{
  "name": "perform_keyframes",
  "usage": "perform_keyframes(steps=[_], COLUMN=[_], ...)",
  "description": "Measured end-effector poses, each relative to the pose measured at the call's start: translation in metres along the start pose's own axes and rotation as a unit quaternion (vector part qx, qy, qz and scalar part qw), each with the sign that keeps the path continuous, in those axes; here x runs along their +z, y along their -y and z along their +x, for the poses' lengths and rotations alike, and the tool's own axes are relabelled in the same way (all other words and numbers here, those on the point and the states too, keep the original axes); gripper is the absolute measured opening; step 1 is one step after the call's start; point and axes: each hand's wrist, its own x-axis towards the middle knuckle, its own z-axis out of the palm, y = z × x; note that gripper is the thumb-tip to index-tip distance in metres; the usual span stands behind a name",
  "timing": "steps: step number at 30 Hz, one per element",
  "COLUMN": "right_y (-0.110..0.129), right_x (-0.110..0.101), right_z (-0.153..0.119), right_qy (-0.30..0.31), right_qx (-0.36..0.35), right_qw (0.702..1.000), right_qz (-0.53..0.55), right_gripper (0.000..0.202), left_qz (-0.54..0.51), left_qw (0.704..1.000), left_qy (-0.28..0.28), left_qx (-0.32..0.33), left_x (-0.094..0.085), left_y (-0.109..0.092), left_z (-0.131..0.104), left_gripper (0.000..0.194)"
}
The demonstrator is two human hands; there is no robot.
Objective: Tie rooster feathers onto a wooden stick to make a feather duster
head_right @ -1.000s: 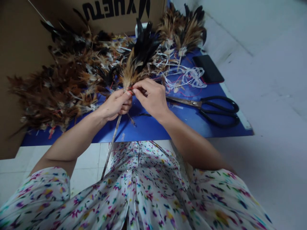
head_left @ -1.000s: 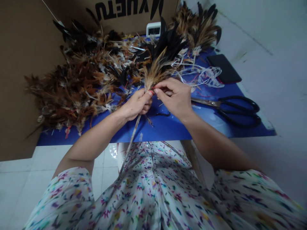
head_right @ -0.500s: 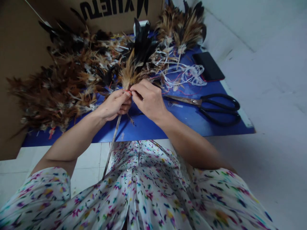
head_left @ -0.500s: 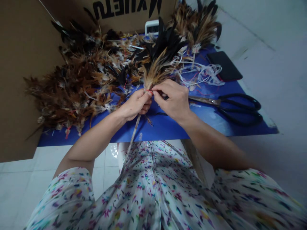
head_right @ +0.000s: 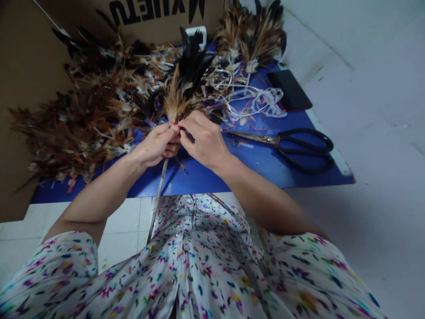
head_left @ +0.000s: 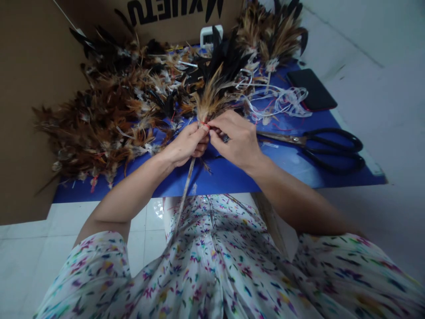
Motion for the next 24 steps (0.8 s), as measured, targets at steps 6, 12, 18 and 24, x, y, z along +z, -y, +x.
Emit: perform_keyframes(steps=[6,12,18,24], right_y=[-0.0004,0.0004,-0.0005,0.0017], right_x=[0.001,0.0028,0.0055,0.0037], right_z=[0.0001,0.0006,0.0015,0.0035], right_qy=[0.008,-0.002,-0.022,-0.028], right_qx=[0.006,0.005,0.005,0.026], right_qw=[1.0,1.0,0.999,0.999], right_qz=[0.003,-0.014,-0.038,-0.026], right_gripper=[0.018,0.018,0.015,0.015], left_qz=[0.0,-0.005,-0.016,-0.023], left_qw=[1.0,1.0,1.0,0.999], left_qy=[-0.003,-0.006,-0.015,-0.019], left_qx=[0.007,0.005,-0.006,-0.021], left_x=[0.0008,0.0012,0.0035,0.0064], left_y=[0.0012,0.0005,-0.0002,-0.0021], left_z=[0.0005,0.0002,-0.0007,-0.0026], left_gripper=[0.033,0.035,0.036,0.035])
